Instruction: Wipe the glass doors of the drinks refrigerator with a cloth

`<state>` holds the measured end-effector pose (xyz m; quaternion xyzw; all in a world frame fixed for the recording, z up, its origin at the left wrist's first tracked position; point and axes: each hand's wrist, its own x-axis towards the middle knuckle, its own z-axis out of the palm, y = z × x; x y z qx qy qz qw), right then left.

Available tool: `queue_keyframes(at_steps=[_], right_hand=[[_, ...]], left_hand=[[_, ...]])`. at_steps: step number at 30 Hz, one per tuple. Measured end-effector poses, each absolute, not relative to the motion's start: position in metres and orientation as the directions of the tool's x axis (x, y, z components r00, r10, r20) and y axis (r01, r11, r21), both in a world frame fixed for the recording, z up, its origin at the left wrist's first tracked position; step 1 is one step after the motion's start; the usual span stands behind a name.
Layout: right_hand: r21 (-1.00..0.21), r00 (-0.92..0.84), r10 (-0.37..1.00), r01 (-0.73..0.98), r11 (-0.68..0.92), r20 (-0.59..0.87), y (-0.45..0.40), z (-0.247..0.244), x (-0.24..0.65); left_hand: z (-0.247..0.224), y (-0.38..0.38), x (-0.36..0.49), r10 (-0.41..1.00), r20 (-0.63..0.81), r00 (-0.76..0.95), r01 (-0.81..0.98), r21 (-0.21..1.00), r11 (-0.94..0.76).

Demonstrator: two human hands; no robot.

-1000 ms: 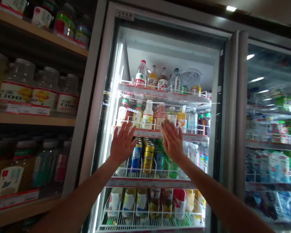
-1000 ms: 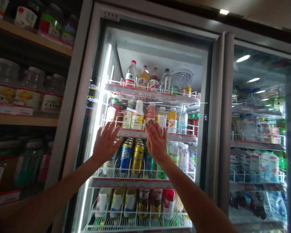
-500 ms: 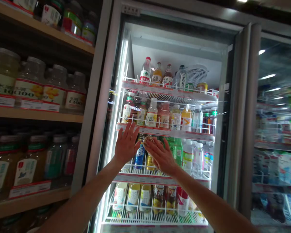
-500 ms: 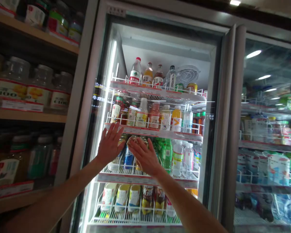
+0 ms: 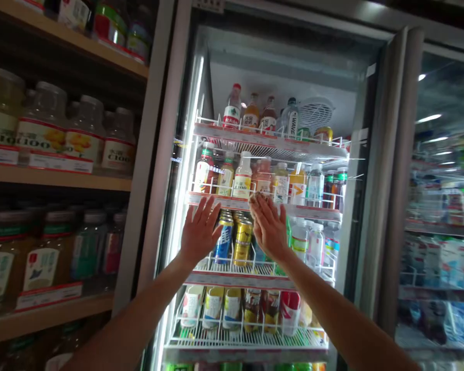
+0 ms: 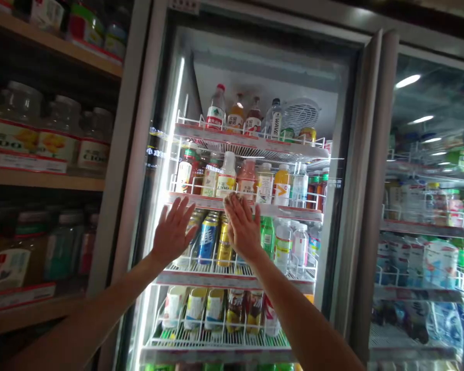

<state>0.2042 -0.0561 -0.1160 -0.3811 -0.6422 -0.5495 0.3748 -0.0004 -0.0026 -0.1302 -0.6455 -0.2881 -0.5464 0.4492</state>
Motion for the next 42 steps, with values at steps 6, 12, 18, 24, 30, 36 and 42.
queue_keyframes(at_steps=[6, 12, 18, 24, 30, 36, 42], right_hand=[[0.533, -0.545, 0.101, 0.837, 0.128, 0.832, -0.062, -0.127, 0.234], [0.044, -0.043, -0.182, 0.999, -0.003, 0.982, -0.064, -0.117, 0.278], [0.35, -0.352, 0.049, 0.936, 0.034, 0.935, -0.068, -0.129, 0.261], [0.091, -0.086, -0.11, 0.995, 0.042, 0.99, -0.061, -0.126, 0.254], [0.429, -0.436, 0.047, 0.897, 0.109, 0.899, -0.058, -0.125, 0.223], [0.243, -0.247, 0.107, 0.969, 0.047, 0.963, -0.056, -0.088, 0.209], [0.273, -0.337, 0.215, 0.92, 0.28, 0.916, -0.06, -0.097, 0.185]], left_hand=[[-0.133, -0.001, -0.001, -0.101, 0.966, 0.238, 0.866, -0.258, -0.429], [-0.135, 0.0, -0.002, -0.113, 0.969, 0.218, 0.854, -0.245, -0.458], [-0.135, 0.0, -0.002, -0.124, 0.971, 0.205, 0.853, -0.239, -0.464], [-0.135, 0.0, -0.002, -0.113, 0.971, 0.21, 0.856, -0.239, -0.459], [-0.135, -0.001, -0.002, -0.147, 0.966, 0.212, 0.857, -0.256, -0.447], [-0.137, 0.003, -0.004, -0.145, 0.969, 0.202, 0.84, -0.247, -0.483], [-0.128, -0.022, 0.021, -0.245, 0.96, 0.136, 0.762, -0.26, -0.594]])
